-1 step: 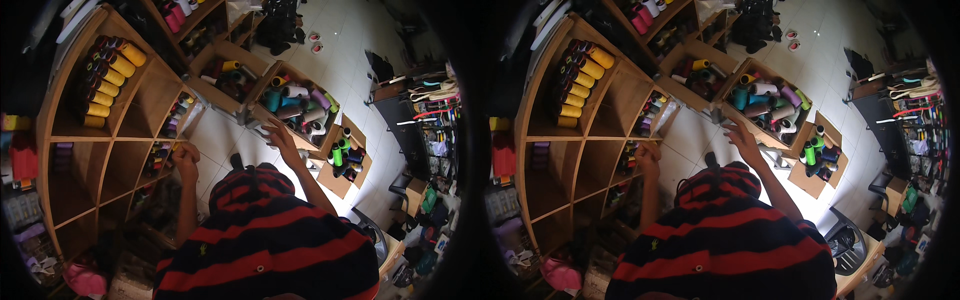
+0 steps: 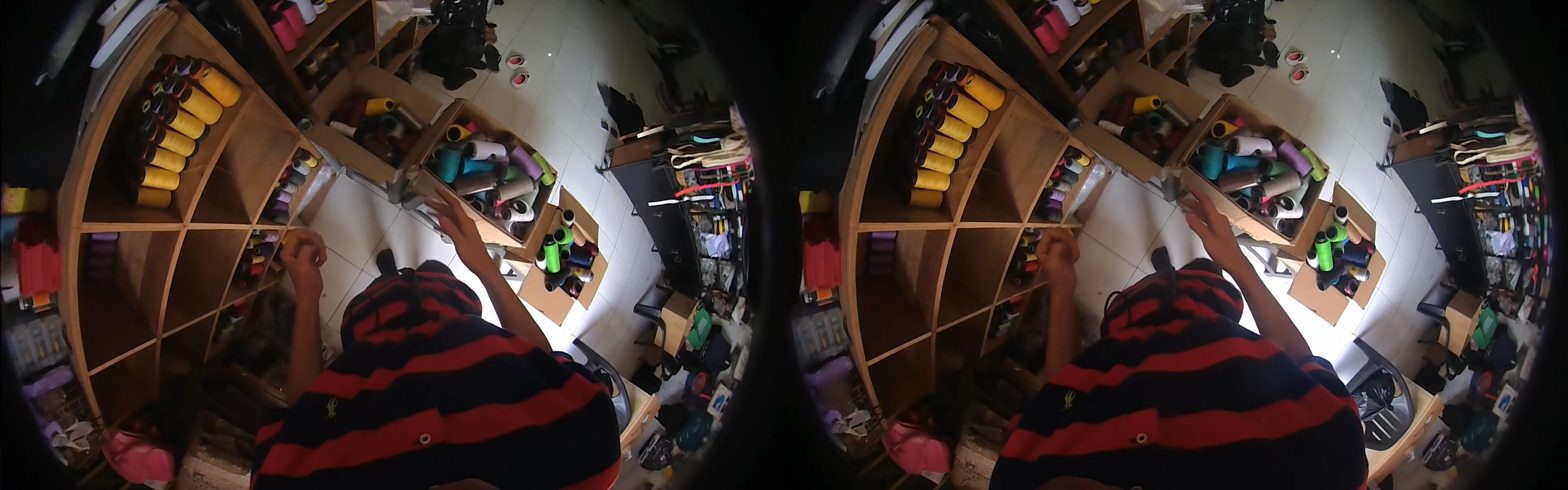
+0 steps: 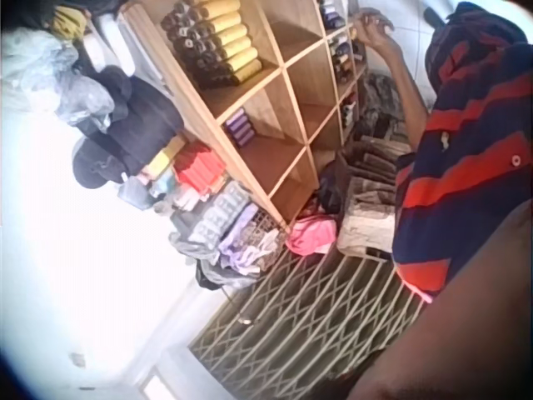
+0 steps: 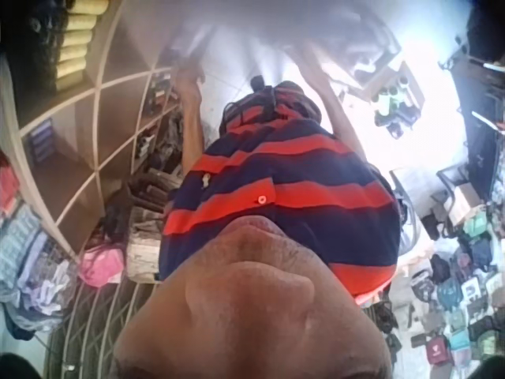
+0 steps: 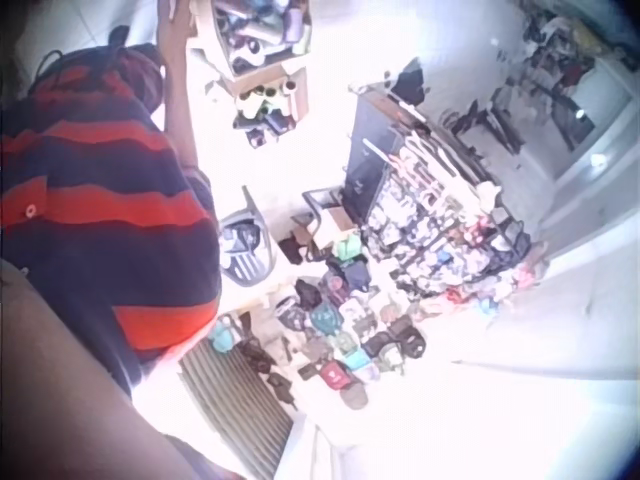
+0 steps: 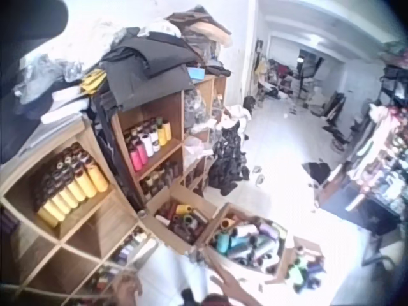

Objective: The person picks up several purple thread spools from a box and arranges them neatly on a wooden shelf.

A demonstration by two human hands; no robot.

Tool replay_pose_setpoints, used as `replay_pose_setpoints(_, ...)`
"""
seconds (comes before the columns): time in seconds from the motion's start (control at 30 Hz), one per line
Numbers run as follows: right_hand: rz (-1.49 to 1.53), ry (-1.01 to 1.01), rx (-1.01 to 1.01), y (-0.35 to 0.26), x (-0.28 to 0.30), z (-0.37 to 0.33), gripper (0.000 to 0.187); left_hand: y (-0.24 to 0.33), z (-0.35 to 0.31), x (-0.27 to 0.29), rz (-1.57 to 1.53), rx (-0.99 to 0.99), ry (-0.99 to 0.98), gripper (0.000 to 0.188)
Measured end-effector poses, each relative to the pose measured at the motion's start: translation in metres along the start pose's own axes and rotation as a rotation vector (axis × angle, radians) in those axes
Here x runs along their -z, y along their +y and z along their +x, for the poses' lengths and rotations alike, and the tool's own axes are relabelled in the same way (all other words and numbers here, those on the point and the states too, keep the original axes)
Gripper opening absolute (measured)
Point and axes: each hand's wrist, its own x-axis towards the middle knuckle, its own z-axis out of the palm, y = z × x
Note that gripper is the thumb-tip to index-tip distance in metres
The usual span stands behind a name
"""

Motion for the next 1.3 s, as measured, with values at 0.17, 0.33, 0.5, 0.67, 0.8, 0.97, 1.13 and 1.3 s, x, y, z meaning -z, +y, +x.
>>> replay_pose_setpoints(0.17,-0.190,-0.157,0.138,0.006,-0.020,0.055,0.083,-0.004,0.032,0.025,0.138,0.026,-0.095,0.022)
replay_pose_setpoints(0.33,-0.251,-0.035,-0.164,-0.003,-0.011,0.101,0.041,-0.031,0.053,0.041,0.115,0.155,0.051,0.036)
replay_pose_setpoints(0.5,-0.033,0.217,-0.038,0.019,-0.006,0.161,0.051,-0.017,0.097,-0.002,0.199,0.279,0.062,0.047)
replay_pose_setpoints(0.67,-0.074,-0.017,0.350,-0.008,-0.015,0.211,0.053,-0.025,0.141,-0.044,0.070,0.102,0.082,0.045)
replay_pose_setpoints(0.8,-0.130,-0.128,0.308,0.009,0.009,0.243,0.063,-0.044,0.176,-0.047,0.406,0.165,-0.111,0.055)
replay_pose_setpoints(0.97,-0.198,-0.058,-0.075,0.004,0.029,0.270,0.029,-0.073,0.223,-0.058,0.784,0.339,-0.067,0.044)
replay_pose_setpoints(1.13,-0.350,0.054,0.034,0.065,0.025,0.299,0.035,-0.141,0.273,-0.067,0.979,0.161,-0.117,0.057)
replay_pose_setpoints(1.3,-0.535,-0.113,0.086,0.086,-0.004,0.328,0.022,-0.226,0.343,-0.030,1.210,0.003,-0.392,0.033)
